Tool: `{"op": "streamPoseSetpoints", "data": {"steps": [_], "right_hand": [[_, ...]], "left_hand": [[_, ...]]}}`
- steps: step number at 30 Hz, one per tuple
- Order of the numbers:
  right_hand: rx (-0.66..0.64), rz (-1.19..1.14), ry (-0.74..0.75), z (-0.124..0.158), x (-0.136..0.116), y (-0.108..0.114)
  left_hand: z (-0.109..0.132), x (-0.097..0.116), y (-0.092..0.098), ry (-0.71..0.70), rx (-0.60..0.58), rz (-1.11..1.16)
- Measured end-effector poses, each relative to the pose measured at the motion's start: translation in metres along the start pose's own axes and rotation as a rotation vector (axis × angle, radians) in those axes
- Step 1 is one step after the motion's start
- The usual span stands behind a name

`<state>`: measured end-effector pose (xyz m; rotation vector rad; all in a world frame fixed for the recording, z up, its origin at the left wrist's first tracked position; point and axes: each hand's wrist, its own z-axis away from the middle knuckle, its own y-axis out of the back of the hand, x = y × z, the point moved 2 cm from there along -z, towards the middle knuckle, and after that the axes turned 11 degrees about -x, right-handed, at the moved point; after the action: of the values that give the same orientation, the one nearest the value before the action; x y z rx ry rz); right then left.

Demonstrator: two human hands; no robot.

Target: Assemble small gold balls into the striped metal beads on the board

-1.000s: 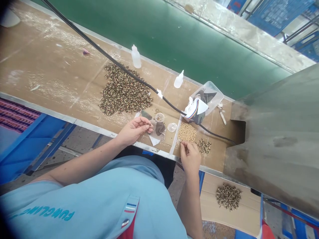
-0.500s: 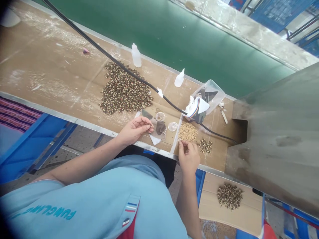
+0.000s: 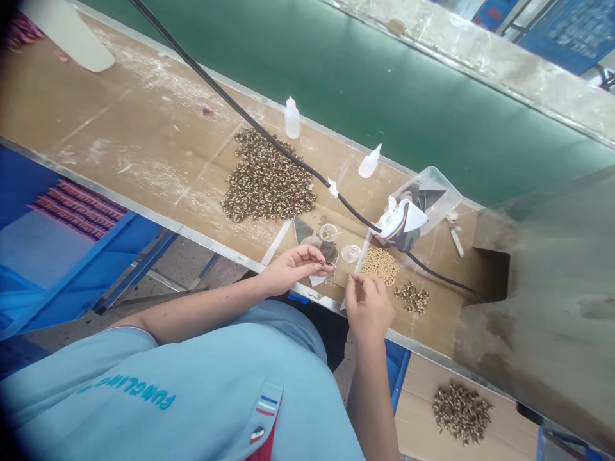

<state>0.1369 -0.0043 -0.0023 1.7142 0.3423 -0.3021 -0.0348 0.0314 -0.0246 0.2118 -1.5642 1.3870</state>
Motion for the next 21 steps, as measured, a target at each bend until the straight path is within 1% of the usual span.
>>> {"op": "streamPoseSetpoints", "data": {"steps": [3, 5, 9, 12, 17, 21], "right_hand": [[-0.007, 0.034, 0.118, -0.006, -0.017, -0.002], [-0.024, 0.064, 0.161, -0.009, -0.025, -0.004], [-0.066, 0.087, 0.205, -0.013, -0.029, -0.008], [-0.073, 0.066, 0.226, -0.013, -0.029, -0.009], [-0.102, -0.097, 0.18, -0.013, -0.026, -0.012], [-0.093, -0.148, 0.111, -0.012, -0.025, -0.014]], "left_hand": [[0.0, -0.001, 0.0, -0.012, 0.008, 0.022], [0.0, -0.002, 0.0, -0.02, 0.013, 0.021], [0.0, -0.003, 0.002, -0.035, 0.017, 0.015], [-0.001, -0.004, 0.003, -0.044, 0.017, 0.023], [-0.001, -0.004, 0.003, -0.058, 0.023, 0.033], [0.0, -0.002, 0.002, -0.06, 0.028, 0.025]]}}
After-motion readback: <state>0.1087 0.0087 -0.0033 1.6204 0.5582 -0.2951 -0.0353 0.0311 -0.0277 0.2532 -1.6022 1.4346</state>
